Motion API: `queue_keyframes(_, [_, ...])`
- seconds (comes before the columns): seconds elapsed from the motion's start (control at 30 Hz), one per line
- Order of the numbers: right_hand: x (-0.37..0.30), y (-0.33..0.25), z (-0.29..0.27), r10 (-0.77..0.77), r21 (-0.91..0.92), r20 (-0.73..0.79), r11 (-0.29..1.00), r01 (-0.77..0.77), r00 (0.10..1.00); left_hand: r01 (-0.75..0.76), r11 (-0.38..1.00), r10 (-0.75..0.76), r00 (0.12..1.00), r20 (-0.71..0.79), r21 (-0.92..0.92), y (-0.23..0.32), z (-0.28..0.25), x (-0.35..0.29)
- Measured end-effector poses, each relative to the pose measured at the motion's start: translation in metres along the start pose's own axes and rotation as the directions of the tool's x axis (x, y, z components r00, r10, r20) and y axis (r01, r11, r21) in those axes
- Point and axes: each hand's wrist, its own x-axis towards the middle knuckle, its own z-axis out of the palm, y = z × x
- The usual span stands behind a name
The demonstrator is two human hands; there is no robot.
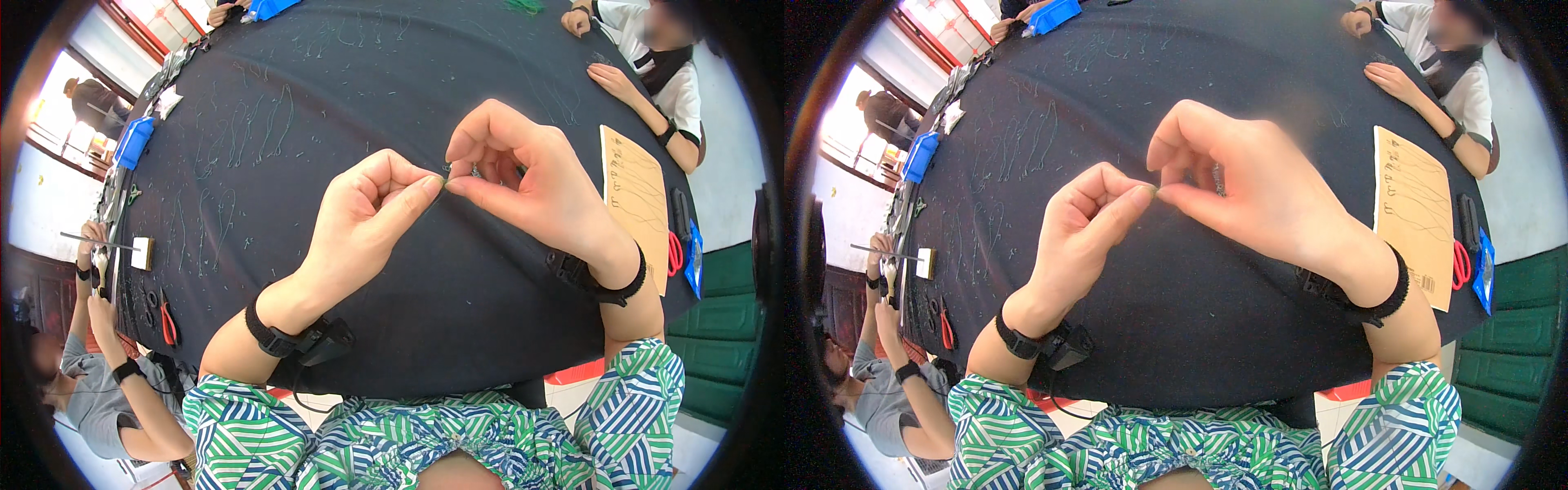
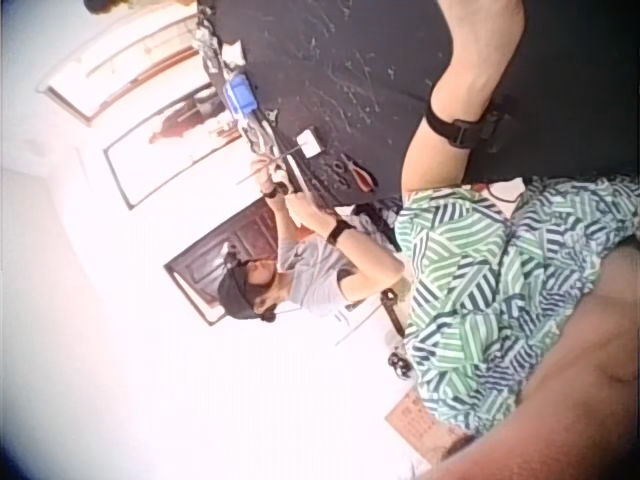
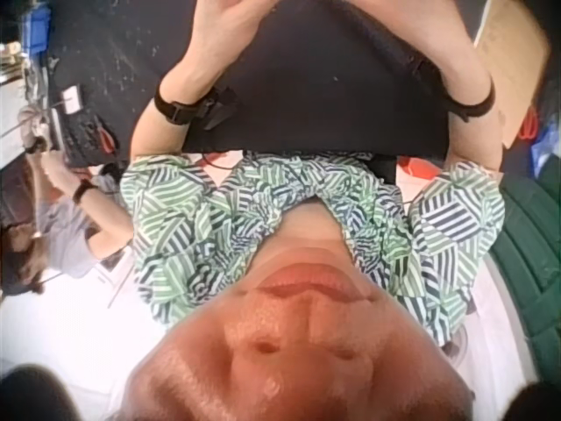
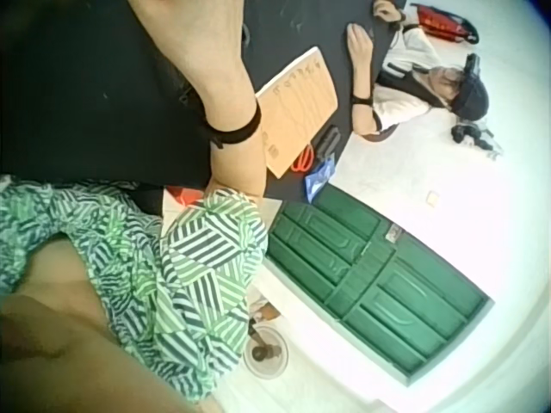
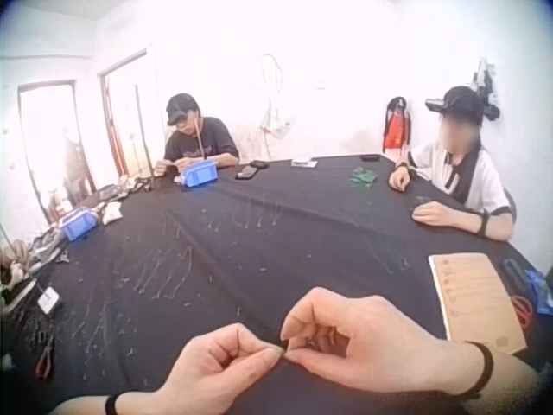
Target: The person threads a thin green line through small metal tackle components and crimps them by hand and using pliers at a table.
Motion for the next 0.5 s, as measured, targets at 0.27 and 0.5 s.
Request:
queue_keyframes(0.27, [0.001,0.009,-0.001,0.017,0.063,0.035,0.998,-0.019,0.999,0.003,0.997,-0.005,1.000,0.021,0.073,-0.004,-0.004,0.001])
queue_keyframes(0.5, [0.006,0.022,-0.007,0.115,0.301,0.262,0.933,-0.194,0.958,0.037,0.996,-0.041,0.998,0.047,0.076,-0.003,-0.006,0.001])
